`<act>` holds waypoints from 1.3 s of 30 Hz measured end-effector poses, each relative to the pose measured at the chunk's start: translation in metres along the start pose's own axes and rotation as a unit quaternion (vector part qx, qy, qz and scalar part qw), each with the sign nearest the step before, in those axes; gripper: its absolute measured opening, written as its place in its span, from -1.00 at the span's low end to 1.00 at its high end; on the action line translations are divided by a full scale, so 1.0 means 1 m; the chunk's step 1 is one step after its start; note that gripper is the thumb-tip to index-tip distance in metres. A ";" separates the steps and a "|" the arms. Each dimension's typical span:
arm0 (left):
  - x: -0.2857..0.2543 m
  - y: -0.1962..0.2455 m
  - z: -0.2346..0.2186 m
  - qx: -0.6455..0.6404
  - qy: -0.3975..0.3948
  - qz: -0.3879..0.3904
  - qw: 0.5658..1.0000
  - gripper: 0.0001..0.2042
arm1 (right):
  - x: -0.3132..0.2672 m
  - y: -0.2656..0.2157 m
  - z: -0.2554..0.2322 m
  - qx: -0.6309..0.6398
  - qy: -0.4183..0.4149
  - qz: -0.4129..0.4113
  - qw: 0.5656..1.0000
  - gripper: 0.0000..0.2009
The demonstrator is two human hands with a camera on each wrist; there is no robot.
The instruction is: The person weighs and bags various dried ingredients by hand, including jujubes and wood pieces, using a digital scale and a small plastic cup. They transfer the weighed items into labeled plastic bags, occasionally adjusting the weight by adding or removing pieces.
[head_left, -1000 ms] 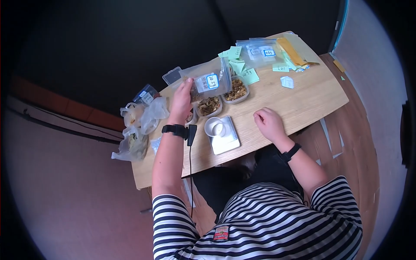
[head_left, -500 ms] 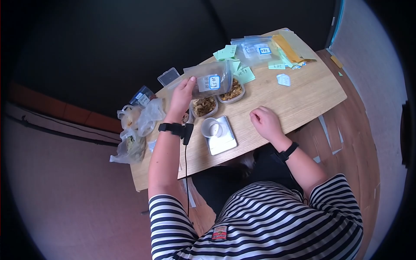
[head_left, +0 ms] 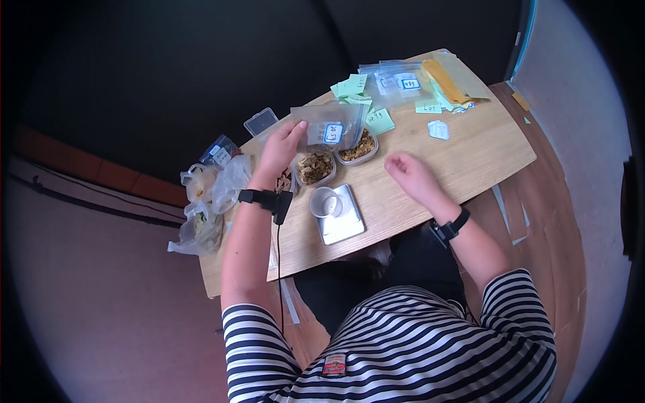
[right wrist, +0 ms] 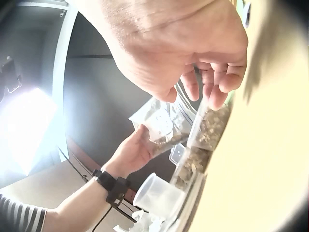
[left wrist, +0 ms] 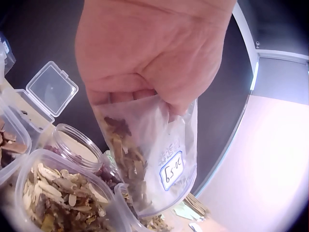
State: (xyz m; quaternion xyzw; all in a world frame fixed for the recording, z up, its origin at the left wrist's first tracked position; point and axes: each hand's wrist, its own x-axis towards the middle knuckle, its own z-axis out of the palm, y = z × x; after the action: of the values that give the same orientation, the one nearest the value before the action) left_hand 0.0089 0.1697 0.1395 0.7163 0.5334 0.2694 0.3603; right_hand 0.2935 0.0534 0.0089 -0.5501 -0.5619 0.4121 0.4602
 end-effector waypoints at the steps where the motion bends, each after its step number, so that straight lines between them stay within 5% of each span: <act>1: 0.000 0.002 0.000 0.000 0.001 -0.001 1.000 -0.65 | 0.009 -0.015 -0.006 0.000 -0.001 0.000 1.000 -0.65; 4: 0.006 0.006 0.002 -0.029 -0.011 0.001 1.000 -0.66 | 0.038 -0.050 -0.012 -0.071 0.064 -0.067 0.993 -0.54; 6: 0.012 0.006 0.002 -0.016 -0.033 -0.010 0.999 -0.66 | 0.061 -0.057 -0.008 -0.167 0.143 -0.217 0.951 -0.49; 7: 0.013 0.007 0.002 -0.016 -0.031 -0.009 0.999 -0.66 | 0.070 -0.060 -0.005 -0.168 0.142 -0.219 0.951 -0.49; 16: 0.018 -0.003 0.003 0.013 -0.032 0.015 0.999 -0.63 | 0.115 -0.055 0.008 -0.058 -0.022 -0.134 0.989 -0.72; 30: 0.016 -0.034 0.000 -0.091 -0.018 -0.068 0.993 -0.82 | 0.117 -0.022 0.009 0.120 0.014 -0.067 0.990 -0.83; 39: 0.022 -0.026 0.002 -0.121 -0.001 -0.022 0.992 -0.84 | 0.115 -0.010 0.010 0.171 0.026 -0.081 0.982 -0.82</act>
State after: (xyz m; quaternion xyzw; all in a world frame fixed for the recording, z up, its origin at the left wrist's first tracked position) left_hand 0.0021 0.1953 0.1174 0.6554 0.5125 0.3236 0.4507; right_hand 0.2852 0.1683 0.0238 -0.4267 -0.5136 0.4490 0.5938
